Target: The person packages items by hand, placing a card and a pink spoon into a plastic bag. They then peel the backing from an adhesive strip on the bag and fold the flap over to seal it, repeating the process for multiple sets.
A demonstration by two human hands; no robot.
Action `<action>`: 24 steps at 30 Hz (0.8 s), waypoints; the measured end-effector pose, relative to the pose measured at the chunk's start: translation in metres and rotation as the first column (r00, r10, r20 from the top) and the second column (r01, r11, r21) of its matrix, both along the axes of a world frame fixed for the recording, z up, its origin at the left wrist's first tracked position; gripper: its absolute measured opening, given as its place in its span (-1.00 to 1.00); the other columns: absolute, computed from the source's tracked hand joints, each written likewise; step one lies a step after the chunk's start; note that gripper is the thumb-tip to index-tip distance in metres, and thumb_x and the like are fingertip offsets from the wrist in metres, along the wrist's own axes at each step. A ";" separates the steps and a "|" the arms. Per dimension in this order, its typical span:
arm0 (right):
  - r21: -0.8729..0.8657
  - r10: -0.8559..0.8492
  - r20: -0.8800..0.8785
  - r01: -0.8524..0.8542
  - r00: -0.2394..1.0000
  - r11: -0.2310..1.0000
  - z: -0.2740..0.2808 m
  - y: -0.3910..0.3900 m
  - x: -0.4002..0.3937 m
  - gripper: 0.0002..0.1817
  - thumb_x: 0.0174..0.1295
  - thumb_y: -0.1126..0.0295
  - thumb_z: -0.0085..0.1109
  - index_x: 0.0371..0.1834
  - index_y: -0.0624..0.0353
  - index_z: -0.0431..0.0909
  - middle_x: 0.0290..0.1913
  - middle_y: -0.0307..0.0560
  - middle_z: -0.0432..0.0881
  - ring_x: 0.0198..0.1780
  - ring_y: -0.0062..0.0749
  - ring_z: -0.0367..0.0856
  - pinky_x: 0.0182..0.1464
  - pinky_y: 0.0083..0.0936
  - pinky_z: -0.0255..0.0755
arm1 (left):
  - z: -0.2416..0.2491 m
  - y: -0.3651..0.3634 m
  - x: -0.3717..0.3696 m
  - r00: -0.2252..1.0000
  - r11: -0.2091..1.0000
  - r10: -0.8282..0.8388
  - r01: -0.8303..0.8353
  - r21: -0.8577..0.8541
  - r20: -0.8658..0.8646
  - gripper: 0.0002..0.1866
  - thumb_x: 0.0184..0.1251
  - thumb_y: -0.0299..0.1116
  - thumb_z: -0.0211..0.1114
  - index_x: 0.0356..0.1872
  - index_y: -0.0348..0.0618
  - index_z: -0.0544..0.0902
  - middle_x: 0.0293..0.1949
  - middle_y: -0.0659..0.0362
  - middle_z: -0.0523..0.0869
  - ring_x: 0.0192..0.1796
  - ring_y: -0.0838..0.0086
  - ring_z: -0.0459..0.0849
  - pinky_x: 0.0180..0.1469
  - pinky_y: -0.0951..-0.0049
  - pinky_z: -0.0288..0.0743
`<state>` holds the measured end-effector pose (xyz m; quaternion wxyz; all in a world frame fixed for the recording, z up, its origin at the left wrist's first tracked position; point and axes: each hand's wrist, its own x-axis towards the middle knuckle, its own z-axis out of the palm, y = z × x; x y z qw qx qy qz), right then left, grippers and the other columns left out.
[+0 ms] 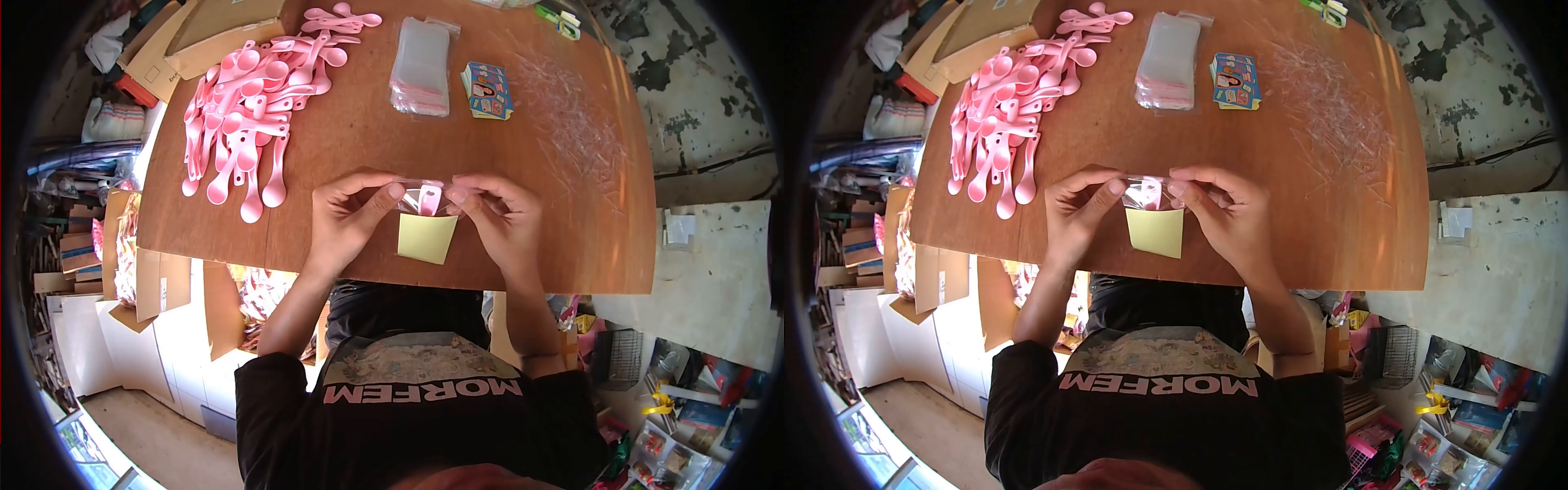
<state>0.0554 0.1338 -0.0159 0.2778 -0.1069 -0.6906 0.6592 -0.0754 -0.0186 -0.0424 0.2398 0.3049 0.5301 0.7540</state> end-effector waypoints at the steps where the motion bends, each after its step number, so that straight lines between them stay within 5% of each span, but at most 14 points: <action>1: 0.011 0.021 -0.002 -0.021 1.000 1.000 0.000 0.000 0.000 -0.82 0.25 0.57 0.18 -0.12 0.43 0.58 -0.21 -0.02 0.67 -0.20 -0.51 0.66 -0.15 -0.61 0.59 | 0.000 -0.001 -0.002 0.999 1.000 -0.004 0.003 -0.023 -0.037 -0.83 0.26 -0.54 0.32 -0.14 -0.31 0.69 -0.27 0.13 0.73 -0.21 0.58 0.67 -0.17 0.60 0.54; 9: -0.108 0.121 0.072 -0.113 0.990 0.988 -0.010 0.008 0.005 -0.87 0.24 0.65 0.14 -0.17 0.42 0.61 -0.20 0.03 0.67 -0.18 -0.44 0.68 -0.13 -0.58 0.59 | 0.001 -0.013 -0.017 0.988 0.986 -0.145 0.140 -0.095 -0.048 -0.84 0.20 -0.58 0.34 -0.18 -0.32 0.70 -0.28 0.12 0.71 -0.23 0.54 0.66 -0.15 0.57 0.52; 11: 0.069 0.243 0.000 -0.243 0.970 0.968 -0.013 0.014 0.005 -0.86 0.21 0.71 0.11 -0.22 0.40 0.63 -0.18 0.03 0.67 -0.13 -0.42 0.67 -0.10 -0.59 0.57 | -0.001 -0.014 -0.020 0.979 0.979 -0.175 0.162 -0.122 -0.106 -0.84 0.19 -0.58 0.34 -0.19 -0.31 0.70 -0.29 0.12 0.71 -0.24 0.53 0.65 -0.17 0.56 0.52; 16: 0.134 0.265 -0.008 -0.261 0.964 0.956 -0.011 0.015 0.005 -0.77 0.15 0.79 0.04 -0.23 0.35 0.66 -0.16 0.02 0.67 -0.11 -0.42 0.66 -0.09 -0.59 0.52 | -0.006 -0.014 -0.028 0.916 0.971 -0.239 0.234 -0.053 -0.322 -0.87 0.18 -0.63 0.30 -0.26 -0.28 0.73 -0.29 0.07 0.70 -0.24 0.47 0.64 -0.22 0.51 0.48; 24: 0.295 0.230 0.049 -0.234 0.972 0.926 -0.011 0.017 0.007 -0.75 0.09 0.75 0.06 -0.21 0.33 0.66 -0.13 0.05 0.66 -0.14 -0.36 0.67 -0.11 -0.56 0.50 | -0.001 -0.017 -0.027 0.936 0.973 -0.229 0.213 -0.086 -0.269 -0.88 0.17 -0.64 0.28 -0.27 -0.31 0.71 -0.28 0.06 0.70 -0.21 0.43 0.65 -0.18 0.51 0.49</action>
